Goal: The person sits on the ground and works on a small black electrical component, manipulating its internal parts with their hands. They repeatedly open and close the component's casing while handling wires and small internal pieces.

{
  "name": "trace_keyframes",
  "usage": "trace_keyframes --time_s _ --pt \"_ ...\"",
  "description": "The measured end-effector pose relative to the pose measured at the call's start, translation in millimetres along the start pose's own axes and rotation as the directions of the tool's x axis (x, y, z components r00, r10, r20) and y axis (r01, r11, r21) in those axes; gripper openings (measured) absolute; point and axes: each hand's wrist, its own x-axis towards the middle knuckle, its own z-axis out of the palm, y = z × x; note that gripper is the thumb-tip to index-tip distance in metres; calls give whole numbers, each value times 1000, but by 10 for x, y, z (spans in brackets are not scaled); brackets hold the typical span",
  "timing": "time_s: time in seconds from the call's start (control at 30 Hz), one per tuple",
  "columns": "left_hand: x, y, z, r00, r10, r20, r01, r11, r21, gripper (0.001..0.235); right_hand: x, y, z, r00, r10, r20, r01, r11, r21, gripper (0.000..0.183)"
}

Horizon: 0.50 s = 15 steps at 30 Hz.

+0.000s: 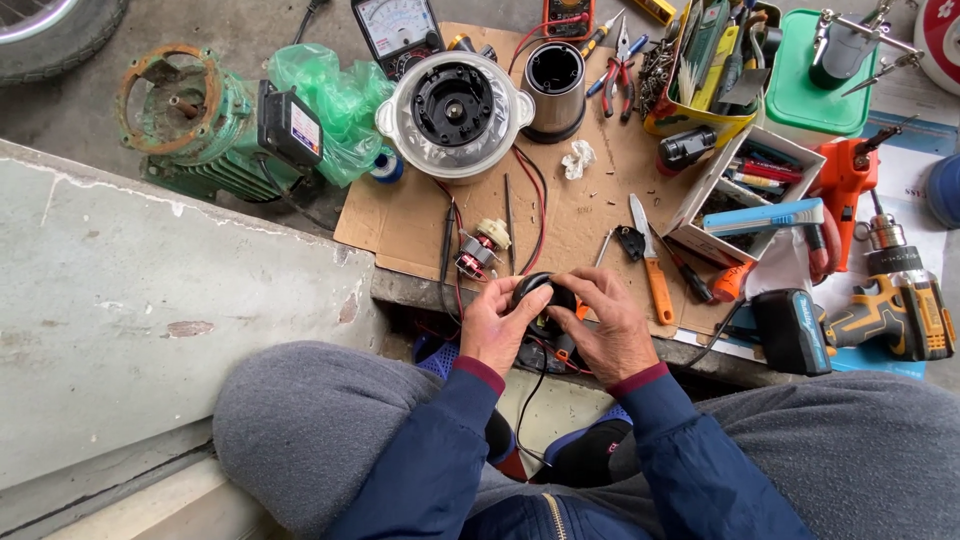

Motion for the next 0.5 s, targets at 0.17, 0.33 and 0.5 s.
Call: trace_keyframes --time_s 0.17,0.33,0.5 --pt "80 -74 -38 996 -4 88 1 999 37 51 -27 32 51 983 172 -57 -161 975 153 40" --pt "51 -62 2 991 54 119 -43 995 -91 46 -4 -15 177 792 607 62 -549 666 505 42" --pt "1 -96 27 970 222 101 -218 974 -55 64 11 88 351 649 755 96 -617 448 647 43"
